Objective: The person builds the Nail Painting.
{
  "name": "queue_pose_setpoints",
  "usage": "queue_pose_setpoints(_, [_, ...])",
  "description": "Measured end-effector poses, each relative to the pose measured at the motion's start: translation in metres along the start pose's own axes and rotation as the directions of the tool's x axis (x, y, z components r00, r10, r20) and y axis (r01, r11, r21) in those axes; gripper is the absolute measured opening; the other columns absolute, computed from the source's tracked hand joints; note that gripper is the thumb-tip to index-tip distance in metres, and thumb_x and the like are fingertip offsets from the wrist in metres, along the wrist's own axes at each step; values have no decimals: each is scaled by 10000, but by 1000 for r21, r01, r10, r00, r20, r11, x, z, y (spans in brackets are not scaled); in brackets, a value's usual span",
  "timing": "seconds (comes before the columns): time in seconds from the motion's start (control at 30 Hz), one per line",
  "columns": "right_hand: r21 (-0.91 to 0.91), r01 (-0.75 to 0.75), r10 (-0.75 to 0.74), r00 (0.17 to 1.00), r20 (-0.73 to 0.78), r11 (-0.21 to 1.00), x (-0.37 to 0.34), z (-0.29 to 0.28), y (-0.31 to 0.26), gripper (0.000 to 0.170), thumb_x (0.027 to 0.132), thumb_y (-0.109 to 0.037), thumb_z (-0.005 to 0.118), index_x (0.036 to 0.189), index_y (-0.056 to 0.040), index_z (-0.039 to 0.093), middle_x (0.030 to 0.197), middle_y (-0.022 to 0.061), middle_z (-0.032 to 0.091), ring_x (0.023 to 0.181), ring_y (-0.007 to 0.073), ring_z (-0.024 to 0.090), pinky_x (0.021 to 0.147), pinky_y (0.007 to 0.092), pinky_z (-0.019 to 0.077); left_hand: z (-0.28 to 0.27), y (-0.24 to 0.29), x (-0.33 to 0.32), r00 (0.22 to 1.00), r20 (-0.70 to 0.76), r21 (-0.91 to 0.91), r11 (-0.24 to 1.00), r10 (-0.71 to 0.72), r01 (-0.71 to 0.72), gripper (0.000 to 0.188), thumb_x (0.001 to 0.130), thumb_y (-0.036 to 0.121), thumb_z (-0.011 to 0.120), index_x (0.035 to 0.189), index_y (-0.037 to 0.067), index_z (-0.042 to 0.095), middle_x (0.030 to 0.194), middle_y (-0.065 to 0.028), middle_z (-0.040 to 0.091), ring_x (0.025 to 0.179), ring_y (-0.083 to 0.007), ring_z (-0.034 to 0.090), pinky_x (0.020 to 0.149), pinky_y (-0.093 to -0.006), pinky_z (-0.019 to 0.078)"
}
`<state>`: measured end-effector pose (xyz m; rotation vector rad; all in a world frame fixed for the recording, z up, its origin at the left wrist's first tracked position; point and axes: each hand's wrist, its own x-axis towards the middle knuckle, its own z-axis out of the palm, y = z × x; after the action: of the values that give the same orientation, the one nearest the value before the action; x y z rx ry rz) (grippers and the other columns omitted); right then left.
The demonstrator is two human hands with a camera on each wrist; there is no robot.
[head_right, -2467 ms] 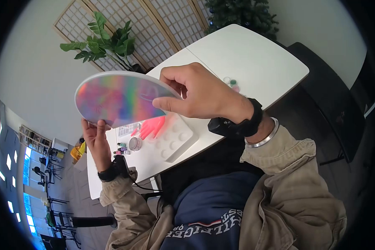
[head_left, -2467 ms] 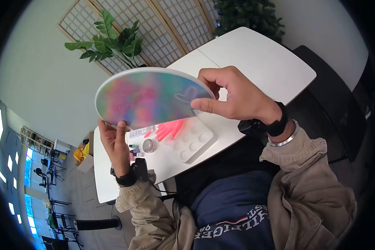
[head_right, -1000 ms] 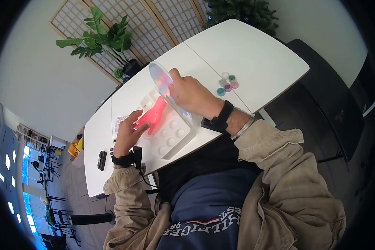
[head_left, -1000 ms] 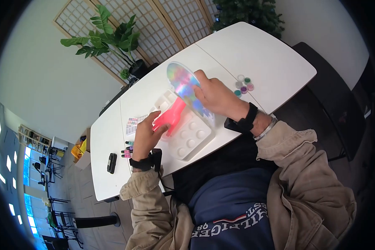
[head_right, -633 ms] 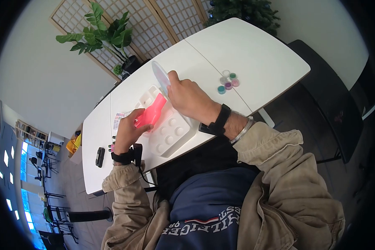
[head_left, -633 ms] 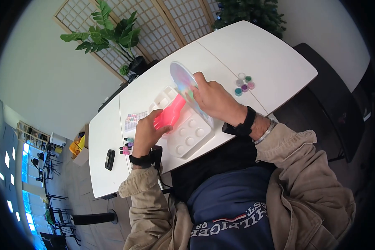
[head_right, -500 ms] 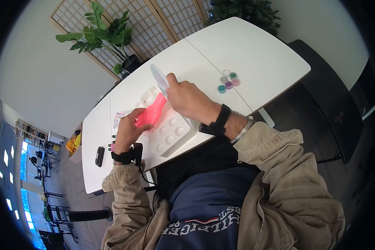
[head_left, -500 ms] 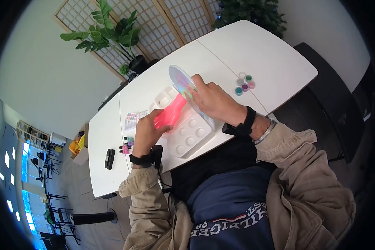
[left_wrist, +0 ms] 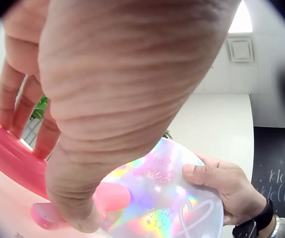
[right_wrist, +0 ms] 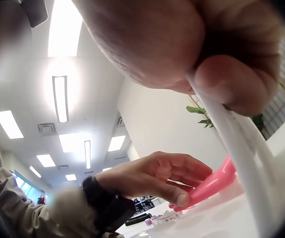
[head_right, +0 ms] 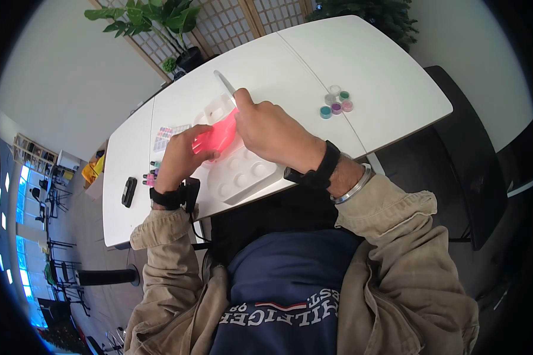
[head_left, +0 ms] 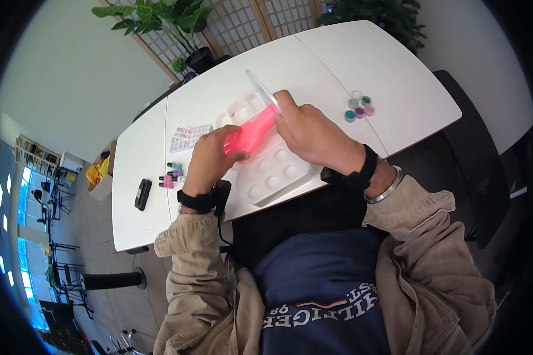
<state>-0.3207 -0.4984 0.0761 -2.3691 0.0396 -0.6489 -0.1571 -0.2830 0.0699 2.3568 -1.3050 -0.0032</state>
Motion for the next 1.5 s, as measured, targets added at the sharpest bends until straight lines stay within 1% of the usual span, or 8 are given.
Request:
queue_pose_setpoints(0.4, [24, -85, 85, 996, 28, 996, 0, 19, 14, 260, 1103, -127, 546, 1253, 51, 430, 756, 357, 676, 751, 586, 691, 686, 669, 545, 13, -4, 1, 999, -30, -33, 999, 11, -12, 517, 831, 154, 918, 1306, 28, 757, 1250, -183, 804, 1157, -413, 749, 1010, -479, 585])
queue_pose_setpoints(0.6, [89, -118, 127, 986, -107, 989, -3, 33, 17, 391, 1100, -123, 545, 1407, 54, 381, 766, 374, 670, 775, 613, 680, 702, 685, 541, 24, 10, -2, 956, -220, 95, 979, 196, -178, 486, 812, 127, 937, 1253, 29, 758, 1234, -157, 789, 1157, -410, 719, 1039, -477, 564])
queue_pose_setpoints(0.73, [470, -305, 326, 945, 39, 829, -4, 28, 9, 658, 1104, -192, 612, 1577, 74, 240, 788, 207, 739, 706, 389, 782, 683, 520, 643, 22, 44, -14, 974, -108, -139, 967, 201, -215, 568, 851, 365, 969, 1248, 18, 757, 1213, -162, 788, 1113, -410, 722, 976, -489, 579])
queue_pose_setpoints(0.77, [533, -278, 295, 954, 56, 799, -5, 30, 10, 815, 1111, -265, 670, 1625, 106, 158, 803, 112, 729, 699, 238, 786, 652, 392, 649, 29, 47, -15, 969, -111, -112, 966, 221, -233, 649, 855, 501, 951, 1219, 5, 744, 1137, -184, 786, 1084, -403, 723, 931, -482, 587])
queue_pose_setpoints(0.9, [522, -202, 192, 979, 73, 829, -7, 35, 15, 915, 1114, -355, 713, 1636, 145, 151, 764, 74, 692, 678, 189, 767, 658, 320, 607, 37, 48, -13, 989, -37, -132, 980, 145, -149, 550, 906, 383, 911, 1226, -17, 709, 1050, -192, 782, 999, -423, 732, 865, -524, 589])
queue_pose_setpoints(1.1, [516, -154, 205, 978, -41, 842, -1, 18, 42, 726, 1116, -292, 707, 1606, 77, 319, 793, 62, 697, 659, 169, 735, 651, 312, 604, 41, 12, -8, 994, -51, -107, 989, 94, -99, 279, 951, 100, 780, 1161, -38, 658, 979, -278, 740, 937, -493, 708, 806, -565, 545])
queue_pose_setpoints(1.33, [419, -283, 369, 919, -140, 863, -11, 4, 136, 460, 1090, -217, 732, 1455, 1, 557, 867, 50, 686, 677, 122, 683, 634, 285, 590, 34, -45, -1, 985, -172, -178, 984, -3, -29, 260, 976, 65, 774, 1185, -32, 654, 884, -274, 701, 840, -479, 703, 727, -530, 537])
queue_pose_setpoints(1.5, [377, -298, 351, 933, -77, 877, -10, -5, 138, 192, 1083, -158, 733, 1171, 12, 714, 900, 40, 662, 685, 111, 654, 631, 280, 571, 48, -78, 1, 958, -285, -333, 940, -27, -72, 272, 977, 200, 872, 970, -25, 719, 791, -118, 665, 675, -240, 620, 667, -394, 518])
